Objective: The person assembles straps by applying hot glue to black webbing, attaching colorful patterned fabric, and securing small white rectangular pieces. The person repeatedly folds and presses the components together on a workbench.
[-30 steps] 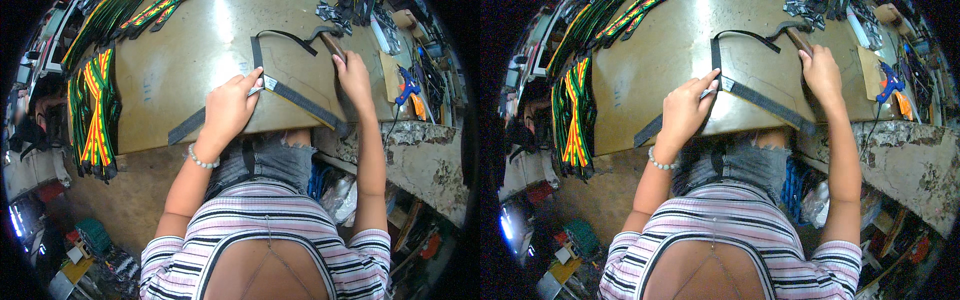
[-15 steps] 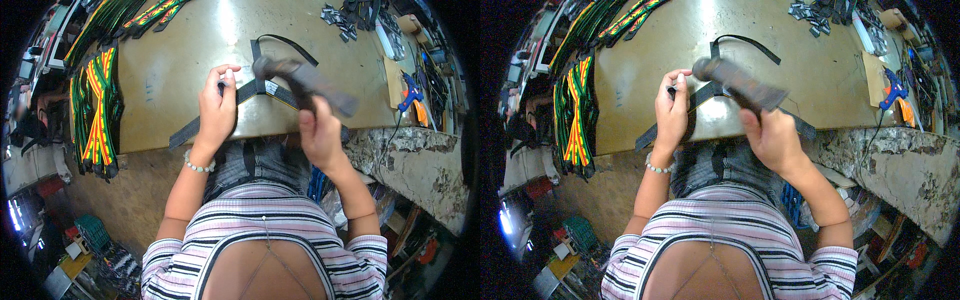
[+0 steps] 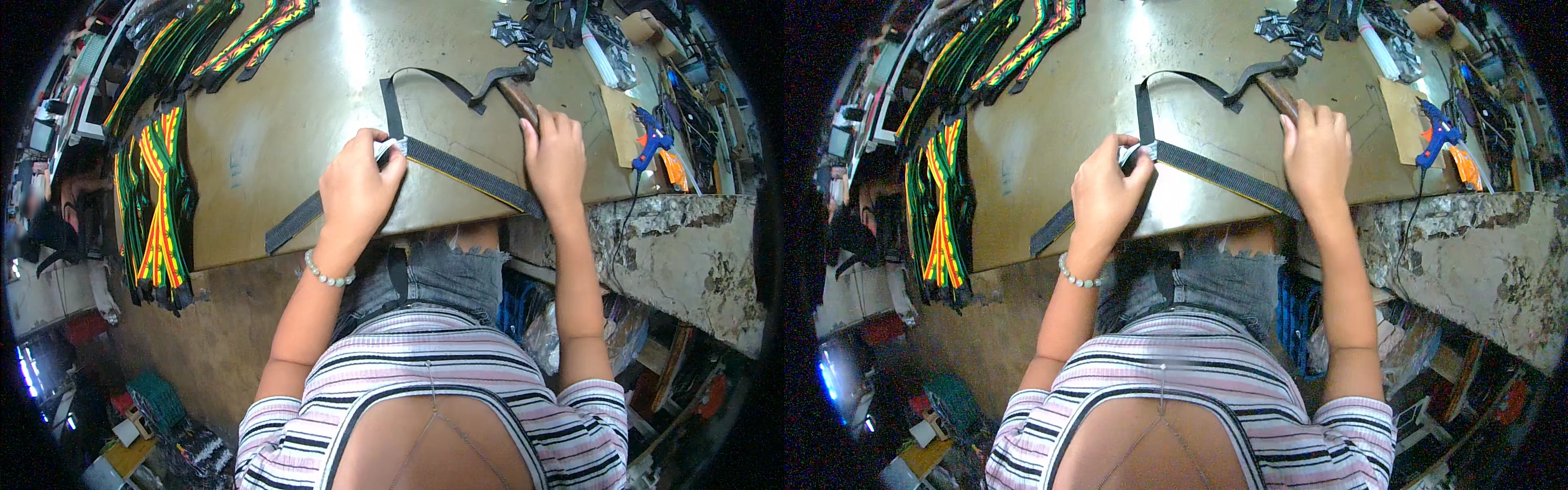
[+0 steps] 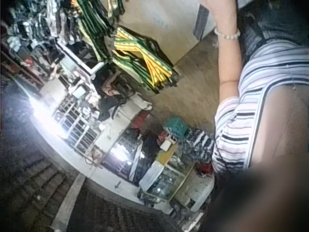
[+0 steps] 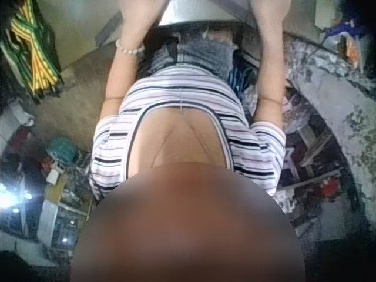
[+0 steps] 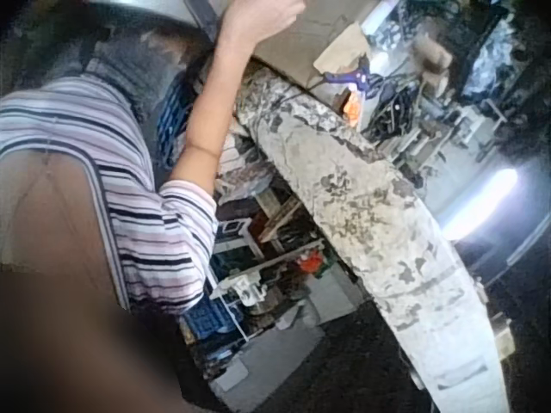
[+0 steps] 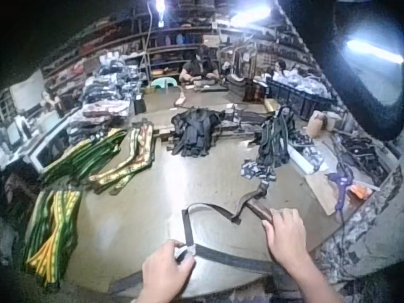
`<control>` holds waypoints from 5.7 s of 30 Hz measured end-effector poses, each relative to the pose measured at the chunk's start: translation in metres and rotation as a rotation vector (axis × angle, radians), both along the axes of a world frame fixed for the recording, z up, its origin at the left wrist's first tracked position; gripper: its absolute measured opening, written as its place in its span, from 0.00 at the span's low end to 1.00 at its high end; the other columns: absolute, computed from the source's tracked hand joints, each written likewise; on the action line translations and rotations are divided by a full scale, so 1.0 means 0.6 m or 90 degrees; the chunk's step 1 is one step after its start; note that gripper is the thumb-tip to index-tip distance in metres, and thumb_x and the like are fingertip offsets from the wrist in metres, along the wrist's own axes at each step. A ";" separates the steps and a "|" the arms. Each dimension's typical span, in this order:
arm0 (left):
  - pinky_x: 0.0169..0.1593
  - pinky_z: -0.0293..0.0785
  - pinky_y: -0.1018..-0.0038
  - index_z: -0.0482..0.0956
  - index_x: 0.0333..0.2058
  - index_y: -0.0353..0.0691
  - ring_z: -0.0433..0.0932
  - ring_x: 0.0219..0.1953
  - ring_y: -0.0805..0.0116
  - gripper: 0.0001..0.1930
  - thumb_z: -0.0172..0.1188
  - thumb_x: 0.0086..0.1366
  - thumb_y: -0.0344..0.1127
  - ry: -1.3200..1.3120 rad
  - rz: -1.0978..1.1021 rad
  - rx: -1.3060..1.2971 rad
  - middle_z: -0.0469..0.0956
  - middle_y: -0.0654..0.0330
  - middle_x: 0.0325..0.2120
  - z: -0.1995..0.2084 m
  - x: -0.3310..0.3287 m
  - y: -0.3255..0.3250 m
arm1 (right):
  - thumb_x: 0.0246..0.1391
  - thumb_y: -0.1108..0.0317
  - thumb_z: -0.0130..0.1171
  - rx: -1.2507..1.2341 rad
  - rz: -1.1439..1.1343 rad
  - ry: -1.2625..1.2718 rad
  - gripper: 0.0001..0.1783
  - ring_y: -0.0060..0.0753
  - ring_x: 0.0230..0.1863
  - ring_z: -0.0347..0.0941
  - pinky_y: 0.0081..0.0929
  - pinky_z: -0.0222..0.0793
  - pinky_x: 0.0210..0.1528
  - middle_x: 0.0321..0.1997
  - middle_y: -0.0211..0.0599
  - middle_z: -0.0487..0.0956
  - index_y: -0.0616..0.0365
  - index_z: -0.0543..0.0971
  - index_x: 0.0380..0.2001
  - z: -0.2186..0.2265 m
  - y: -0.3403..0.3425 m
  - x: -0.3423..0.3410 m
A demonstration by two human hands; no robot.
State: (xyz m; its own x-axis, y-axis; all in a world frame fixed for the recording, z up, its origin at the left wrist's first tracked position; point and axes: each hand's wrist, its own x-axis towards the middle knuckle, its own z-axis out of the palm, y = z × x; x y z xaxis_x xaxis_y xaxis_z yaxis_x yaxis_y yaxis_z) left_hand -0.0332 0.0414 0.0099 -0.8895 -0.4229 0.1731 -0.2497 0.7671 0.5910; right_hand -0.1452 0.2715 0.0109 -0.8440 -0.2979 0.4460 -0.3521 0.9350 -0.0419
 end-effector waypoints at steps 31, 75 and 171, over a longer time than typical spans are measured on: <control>0.35 0.76 0.69 0.82 0.37 0.35 0.82 0.30 0.54 0.11 0.51 0.72 0.34 0.145 -0.099 0.195 0.83 0.50 0.30 -0.007 0.104 -0.025 | 0.55 0.55 0.68 -0.587 0.408 0.265 0.22 0.29 0.28 0.78 0.31 0.73 0.27 0.28 0.38 0.81 0.63 0.75 0.40 0.303 0.094 -0.618; 0.33 0.75 0.59 0.82 0.32 0.34 0.80 0.26 0.55 0.19 0.61 0.64 0.48 0.156 -0.217 -0.165 0.81 0.48 0.25 0.010 -0.636 -0.035 | 0.66 0.52 0.46 -0.076 -0.042 -0.865 0.24 0.38 0.49 0.79 0.36 0.74 0.54 0.47 0.51 0.81 0.60 0.77 0.52 -0.500 0.202 0.115; 0.24 0.70 0.72 0.86 0.36 0.53 0.74 0.20 0.68 0.12 0.72 0.53 0.45 0.124 -0.245 -0.015 0.72 0.66 0.20 -0.021 0.132 -0.024 | 0.52 0.62 0.70 -0.126 0.505 -0.242 0.28 0.40 0.36 0.81 0.30 0.75 0.41 0.35 0.41 0.83 0.57 0.71 0.52 0.067 -0.127 -0.095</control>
